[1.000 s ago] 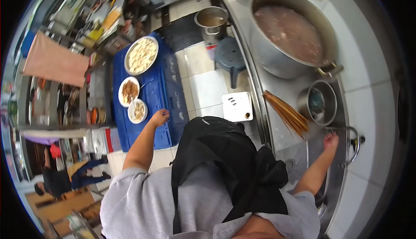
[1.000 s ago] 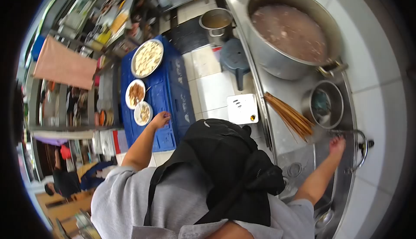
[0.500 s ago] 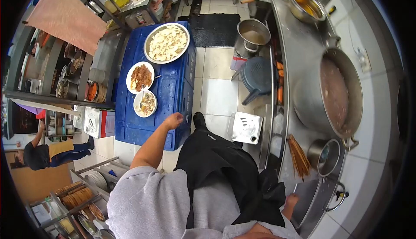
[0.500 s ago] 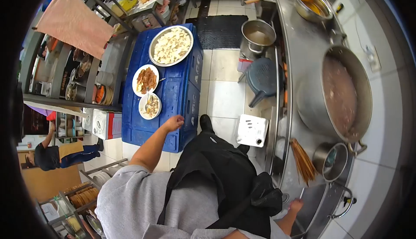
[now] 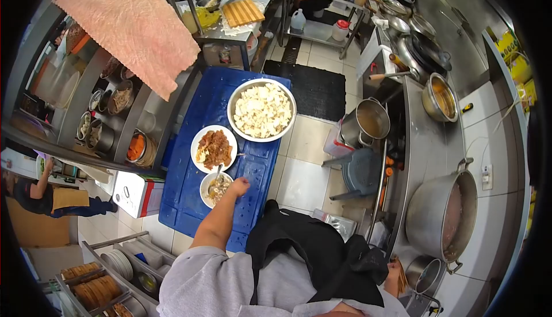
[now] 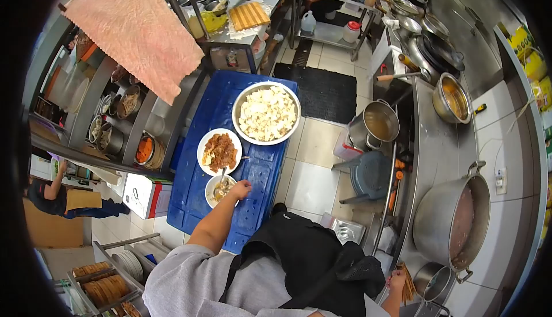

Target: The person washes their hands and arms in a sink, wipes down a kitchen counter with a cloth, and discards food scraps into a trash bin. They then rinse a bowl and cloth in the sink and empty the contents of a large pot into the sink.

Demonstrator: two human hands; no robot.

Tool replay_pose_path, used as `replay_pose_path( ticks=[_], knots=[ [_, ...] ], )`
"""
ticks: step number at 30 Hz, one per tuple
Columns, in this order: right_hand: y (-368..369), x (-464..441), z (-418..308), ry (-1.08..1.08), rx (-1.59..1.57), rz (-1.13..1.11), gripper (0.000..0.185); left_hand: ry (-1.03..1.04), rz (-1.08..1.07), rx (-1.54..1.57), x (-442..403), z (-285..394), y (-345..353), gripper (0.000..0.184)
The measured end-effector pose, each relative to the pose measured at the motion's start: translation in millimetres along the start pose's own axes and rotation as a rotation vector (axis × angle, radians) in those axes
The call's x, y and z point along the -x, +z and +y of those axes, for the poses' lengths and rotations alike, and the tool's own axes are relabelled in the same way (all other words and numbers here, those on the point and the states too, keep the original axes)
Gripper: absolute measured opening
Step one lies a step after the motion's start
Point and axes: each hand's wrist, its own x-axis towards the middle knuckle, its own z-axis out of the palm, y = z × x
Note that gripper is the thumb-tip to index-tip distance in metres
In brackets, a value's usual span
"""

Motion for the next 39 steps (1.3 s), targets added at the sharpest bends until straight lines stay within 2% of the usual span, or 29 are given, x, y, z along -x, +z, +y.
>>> replay_pose_path(
  ticks=[4,6,7,9,11,12,14,17,19,20,22,24,25,26,27,28,29,31,33,35,37,39],
  knots=[
    [22.4,-18.7,-85.7,-0.084,0.083,-0.151,0.003,0.115,-0.017,0.027,-17.5,43.5,6.4,0.034],
    [35.5,-30.4,-116.9,-0.116,0.081,-0.219,0.003,-0.017,-0.118,0.117,-18.4,64.7,11.5,0.034],
    [41.3,-38.4,-127.9,-0.136,0.100,-0.233,0.003,-0.016,-0.113,0.113,-19.4,75.1,11.4,0.034],
    [52.8,-54.2,-149.8,-0.177,0.138,-0.259,0.004,-0.065,-0.228,-0.008,-16.9,102.7,5.4,0.035],
    [77.4,-104.3,-129.9,-0.258,-0.081,-0.365,0.008,-0.028,-0.236,-0.096,-34.8,110.7,7.4,0.036],
    [82.6,-129.7,-119.4,-0.253,-0.062,-0.387,0.008,0.009,-0.248,-0.182,-46.6,114.7,7.2,0.036],
    [101.3,-157.8,-147.5,-0.236,-0.001,-0.431,0.008,0.023,-0.237,-0.190,-74.7,120.3,1.3,0.036],
    [130.6,-206.4,-207.3,-0.271,0.064,-0.525,0.008,0.012,-0.182,-0.117,-105.8,165.4,-15.7,0.037],
    [146.7,-230.1,-257.8,-0.318,0.124,-0.601,0.009,0.106,-0.055,-0.113,-118.7,204.3,-37.6,0.037],
    [153.3,-239.5,-290.3,-0.352,0.157,-0.635,0.009,0.048,-0.056,-0.080,-131.9,218.5,-40.5,0.035],
    [167.8,-259.0,-363.0,-0.434,0.224,-0.700,0.009,0.149,-0.012,-0.007,-143.7,253.4,-52.7,0.033],
    [176.1,-273.9,-453.8,-0.575,0.311,-0.719,0.009,0.162,0.039,0.075,-133.7,313.3,-70.3,0.030],
    [183.4,-282.2,-504.1,-0.627,0.337,-0.720,0.010,0.133,0.009,0.190,-144.3,318.5,-71.8,0.031],
    [195.3,-303.0,-535.3,-0.768,0.379,-0.667,0.010,0.124,0.016,0.175,-142.4,338.1,-81.5,0.031],
    [211.4,-329.4,-565.7,-0.646,0.327,-0.720,0.011,0.117,0.024,0.160,-141.0,357.8,-90.9,0.032],
    [228.7,-357.2,-594.2,-0.648,0.217,-0.780,0.013,0.094,-0.003,0.261,-157.0,356.1,-92.7,0.031],
    [234.2,-363.4,-629.2,-0.663,0.232,-0.778,0.013,0.171,0.098,0.248,-162.9,360.0,-96.2,0.031],
    [241.4,-353.6,-704.4,-0.816,0.273,-0.689,0.012,0.146,0.129,0.395,-188.6,359.8,-107.1,0.029],
    [249.8,-354.1,-755.3,-0.850,0.336,-0.702,0.013,0.074,0.128,0.459,-207.5,369.7,-132.9,0.030],
    [262.5,-363.2,-788.2,-0.873,0.399,-0.705,0.015,0.064,0.256,0.704,-236.5,367.2,-150.4,0.033],
    [273.6,-401.0,-803.9,-0.832,0.532,-0.817,0.017,-0.021,0.318,0.878,-266.5,374.3,-173.4,0.032],
    [260.5,-396.6,-833.4,-0.974,0.792,-0.747,0.018,0.000,0.392,1.026,-304.5,374.5,-189.6,0.030]
  ],
)
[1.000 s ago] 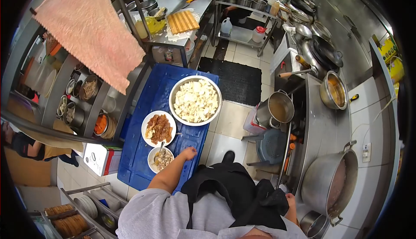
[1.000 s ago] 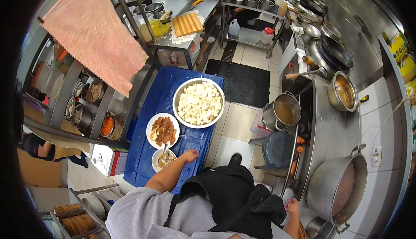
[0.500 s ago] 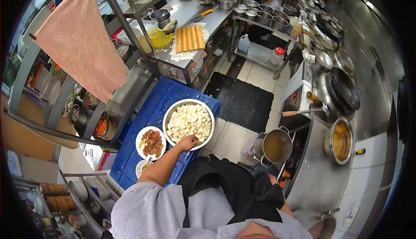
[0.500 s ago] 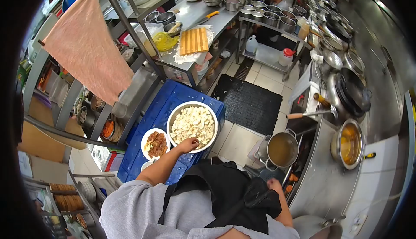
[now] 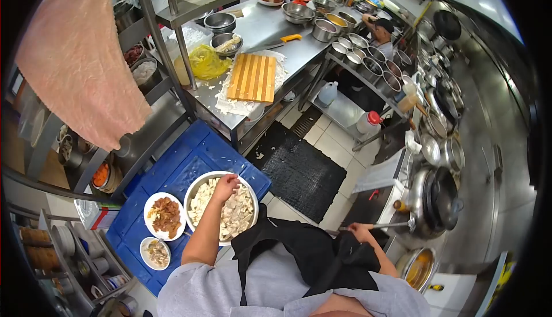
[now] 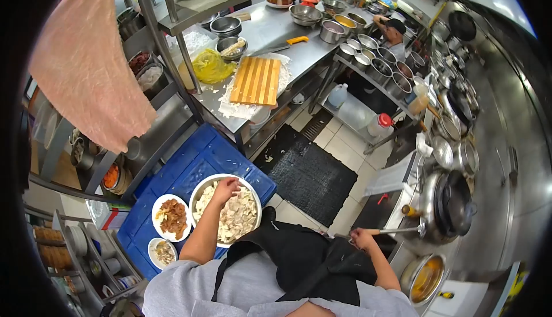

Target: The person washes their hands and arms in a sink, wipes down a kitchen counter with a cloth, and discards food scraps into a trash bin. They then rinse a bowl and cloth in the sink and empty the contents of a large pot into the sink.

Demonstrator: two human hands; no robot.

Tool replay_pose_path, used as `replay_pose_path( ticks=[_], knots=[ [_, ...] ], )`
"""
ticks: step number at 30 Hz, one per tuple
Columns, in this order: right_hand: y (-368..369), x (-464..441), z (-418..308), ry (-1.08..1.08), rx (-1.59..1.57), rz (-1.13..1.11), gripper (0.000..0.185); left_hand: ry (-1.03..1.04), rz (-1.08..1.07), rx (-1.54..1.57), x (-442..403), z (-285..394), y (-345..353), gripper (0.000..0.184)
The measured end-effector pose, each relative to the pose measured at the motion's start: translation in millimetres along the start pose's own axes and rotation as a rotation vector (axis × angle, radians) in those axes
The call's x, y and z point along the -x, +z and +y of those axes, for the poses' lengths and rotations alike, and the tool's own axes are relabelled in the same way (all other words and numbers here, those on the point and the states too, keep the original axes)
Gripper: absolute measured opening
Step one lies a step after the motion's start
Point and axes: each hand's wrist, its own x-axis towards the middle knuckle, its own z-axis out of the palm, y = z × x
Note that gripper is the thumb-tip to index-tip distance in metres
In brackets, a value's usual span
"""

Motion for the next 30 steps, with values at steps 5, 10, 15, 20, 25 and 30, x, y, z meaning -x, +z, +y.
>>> replay_pose_path(
  ticks=[5,10,15,20,25,30],
  knots=[
    [-66.1,-62.7,80.7,0.039,-0.091,-0.137,0.016,0.031,0.027,0.060,-69.0,44.7,48.5,0.031],
    [-146.3,-157.3,45.7,0.109,-0.204,-0.132,0.015,0.024,0.024,-0.003,-122.8,82.6,104.3,0.030],
    [-224.4,-281.9,24.1,0.135,-0.127,-0.178,0.012,-0.036,0.172,-0.081,-143.6,111.3,148.6,0.031],
    [-289.7,-410.1,15.4,0.014,-0.031,-0.238,0.016,-0.071,0.263,-0.012,-131.1,141.0,183.2,0.031],
    [-324.3,-506.2,-75.0,-0.254,0.034,-0.262,0.018,-0.126,0.396,0.119,-143.5,148.4,188.6,0.030],
    [-333.9,-521.7,-195.2,-0.294,0.010,-0.330,0.022,-0.114,0.509,0.239,-193.2,133.1,163.5,0.047]
  ],
)
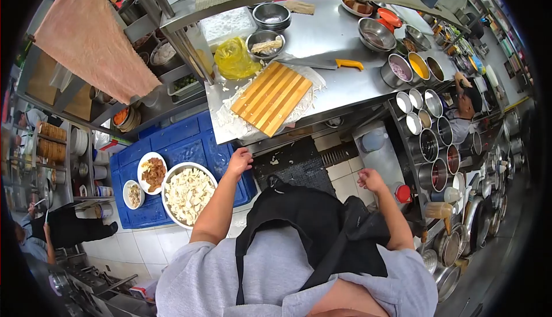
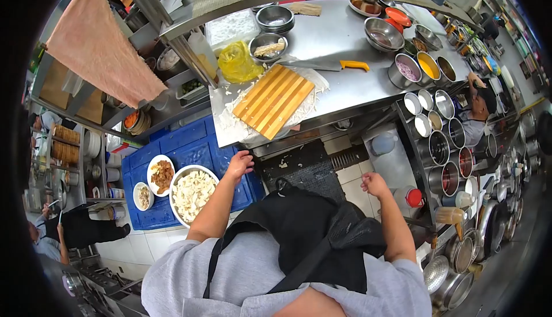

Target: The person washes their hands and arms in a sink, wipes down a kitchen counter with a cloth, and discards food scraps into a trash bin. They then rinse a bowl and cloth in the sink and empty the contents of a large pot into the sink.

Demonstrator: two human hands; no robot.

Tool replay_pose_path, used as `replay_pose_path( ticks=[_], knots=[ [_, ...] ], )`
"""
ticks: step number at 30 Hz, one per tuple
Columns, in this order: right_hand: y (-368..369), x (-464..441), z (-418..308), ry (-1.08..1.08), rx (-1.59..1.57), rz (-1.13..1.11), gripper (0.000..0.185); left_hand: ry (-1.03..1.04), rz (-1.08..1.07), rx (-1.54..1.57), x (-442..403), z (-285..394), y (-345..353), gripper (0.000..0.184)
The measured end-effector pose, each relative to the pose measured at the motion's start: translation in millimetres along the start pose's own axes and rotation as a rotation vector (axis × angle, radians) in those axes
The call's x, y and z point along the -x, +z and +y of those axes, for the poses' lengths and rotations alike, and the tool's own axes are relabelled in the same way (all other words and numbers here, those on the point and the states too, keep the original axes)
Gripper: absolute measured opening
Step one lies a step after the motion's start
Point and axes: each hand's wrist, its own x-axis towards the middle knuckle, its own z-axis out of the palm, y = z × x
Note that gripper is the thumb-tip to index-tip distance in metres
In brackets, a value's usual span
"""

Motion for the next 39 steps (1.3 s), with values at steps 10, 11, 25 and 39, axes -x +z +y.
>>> replay_pose_path(
  ticks=[10,11,25,39],
  knots=[
    [-22.4,-131.8,-209.4,-0.140,-0.194,-0.172,0.038,-0.036,0.106,0.236,-50.9,-0.8,16.6,0.050],
    [-15.2,-149.2,-232.9,-0.172,-0.123,-0.163,0.040,-0.029,0.117,0.283,-43.4,4.3,19.6,0.041],
    [64.0,-368.2,-318.8,-0.492,0.807,-0.076,0.051,0.013,0.252,0.584,-25.0,67.7,63.0,0.021],
    [37.8,-347.8,-337.1,-0.391,0.449,-0.511,0.049,0.159,0.469,0.791,-33.2,72.0,89.8,0.023]
  ],
)
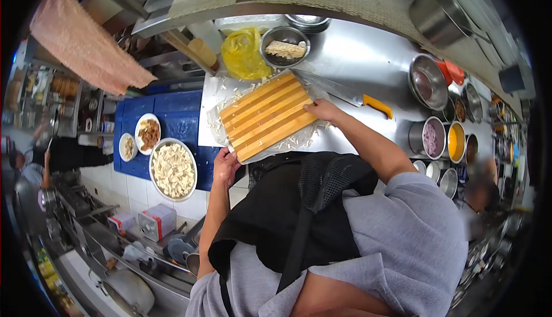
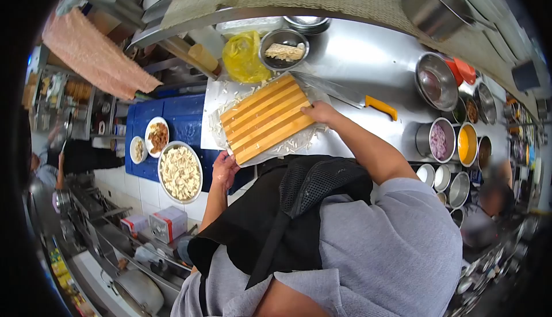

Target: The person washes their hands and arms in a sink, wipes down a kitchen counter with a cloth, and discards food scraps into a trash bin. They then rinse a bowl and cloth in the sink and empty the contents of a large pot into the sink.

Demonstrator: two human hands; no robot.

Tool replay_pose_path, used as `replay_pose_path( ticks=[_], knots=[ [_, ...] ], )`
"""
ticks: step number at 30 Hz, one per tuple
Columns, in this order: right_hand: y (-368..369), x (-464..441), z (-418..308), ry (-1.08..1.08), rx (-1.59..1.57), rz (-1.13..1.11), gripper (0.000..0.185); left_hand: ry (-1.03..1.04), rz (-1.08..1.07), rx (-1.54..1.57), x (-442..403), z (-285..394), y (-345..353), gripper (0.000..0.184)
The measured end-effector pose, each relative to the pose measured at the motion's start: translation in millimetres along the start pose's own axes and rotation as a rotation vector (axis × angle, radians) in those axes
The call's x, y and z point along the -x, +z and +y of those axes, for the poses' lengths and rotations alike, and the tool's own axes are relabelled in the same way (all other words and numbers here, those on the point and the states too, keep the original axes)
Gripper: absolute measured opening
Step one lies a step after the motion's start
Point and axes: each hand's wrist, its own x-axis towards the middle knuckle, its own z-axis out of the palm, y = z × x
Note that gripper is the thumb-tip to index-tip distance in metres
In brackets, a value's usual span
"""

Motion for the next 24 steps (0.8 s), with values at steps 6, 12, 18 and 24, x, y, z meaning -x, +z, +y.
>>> replay_pose_path(
  ticks=[6,12,18,24],
  knots=[
    [-9.5,63.5,-45.6,0.039,-0.859,-0.269,0.036,-0.006,0.069,-0.116,12.5,-1.7,2.5,0.020],
    [-54.5,76.5,-86.6,-0.360,-0.490,-0.065,0.024,-0.035,0.088,-0.180,4.3,-22.0,-7.2,0.015],
    [-117.7,117.1,-57.3,-0.318,-0.582,0.070,0.034,0.163,0.140,-0.146,12.7,6.3,-39.1,0.013],
    [-114.1,169.1,65.8,-0.280,-1.073,0.380,0.037,0.201,0.174,-0.151,13.7,23.9,-75.6,0.012]
  ],
)
